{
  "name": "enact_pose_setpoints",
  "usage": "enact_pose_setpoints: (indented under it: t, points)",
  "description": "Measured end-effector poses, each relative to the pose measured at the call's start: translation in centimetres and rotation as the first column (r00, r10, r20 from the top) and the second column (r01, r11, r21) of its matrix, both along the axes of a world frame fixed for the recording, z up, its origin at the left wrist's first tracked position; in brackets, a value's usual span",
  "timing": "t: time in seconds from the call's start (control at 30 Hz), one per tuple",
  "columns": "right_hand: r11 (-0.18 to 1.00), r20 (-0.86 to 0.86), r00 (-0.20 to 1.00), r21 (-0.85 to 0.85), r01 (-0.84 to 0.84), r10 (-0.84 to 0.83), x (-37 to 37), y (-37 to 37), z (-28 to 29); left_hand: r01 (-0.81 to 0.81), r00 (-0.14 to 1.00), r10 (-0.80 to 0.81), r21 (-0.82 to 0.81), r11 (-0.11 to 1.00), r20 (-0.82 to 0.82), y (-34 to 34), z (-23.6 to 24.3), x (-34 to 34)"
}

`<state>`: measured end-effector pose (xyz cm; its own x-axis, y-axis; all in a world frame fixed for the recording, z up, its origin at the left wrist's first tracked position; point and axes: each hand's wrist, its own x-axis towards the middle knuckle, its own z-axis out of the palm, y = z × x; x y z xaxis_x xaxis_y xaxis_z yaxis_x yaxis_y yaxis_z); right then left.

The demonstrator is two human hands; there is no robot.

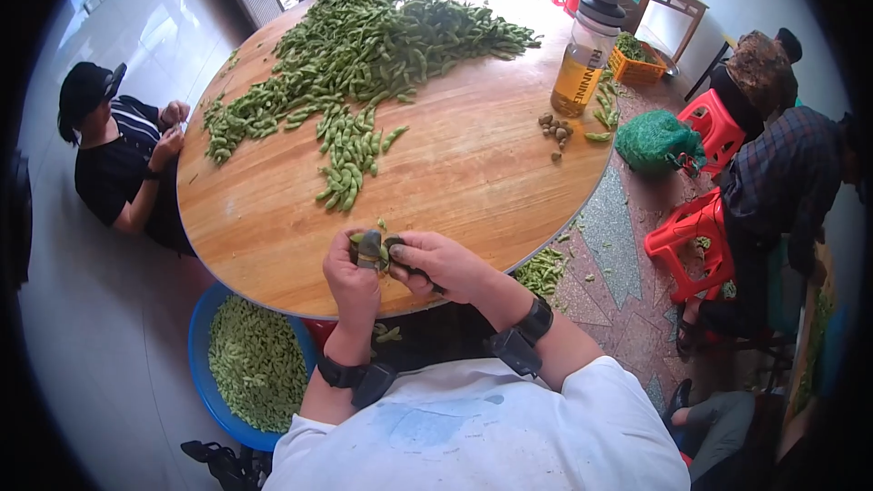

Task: The person is peeling edamame beans from their pods by hand and placing them in a bin.

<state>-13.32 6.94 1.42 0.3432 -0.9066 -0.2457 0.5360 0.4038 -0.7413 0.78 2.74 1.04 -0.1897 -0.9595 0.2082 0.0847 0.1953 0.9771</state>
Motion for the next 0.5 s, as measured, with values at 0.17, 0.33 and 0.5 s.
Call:
enact_pose_setpoints:
  t: [0.17, 0.33, 0.5]
  points:
    - [0.999, 0.038, 0.999, 0.046, 0.017, -0.019, 0.1, 0.3, 1.0, -0.034, 0.996, 0.039, -0.051, 0.998, 0.084, -1.0, -0.9, 0.4]
    - [0.999, 0.120, 0.993, 0.040, 0.004, -0.009, -0.4, -0.1, 0.3, -0.001, 1.000, 0.001, -0.001, 1.000, 0.009, -1.0, -0.9, -0.3]
    - [0.995, 0.248, 0.969, 0.092, -0.039, 0.015, -0.1, 0.1, -0.3, 0.202, 0.951, -0.167, 0.117, 0.972, -0.261, -1.3, -1.4, 0.3]
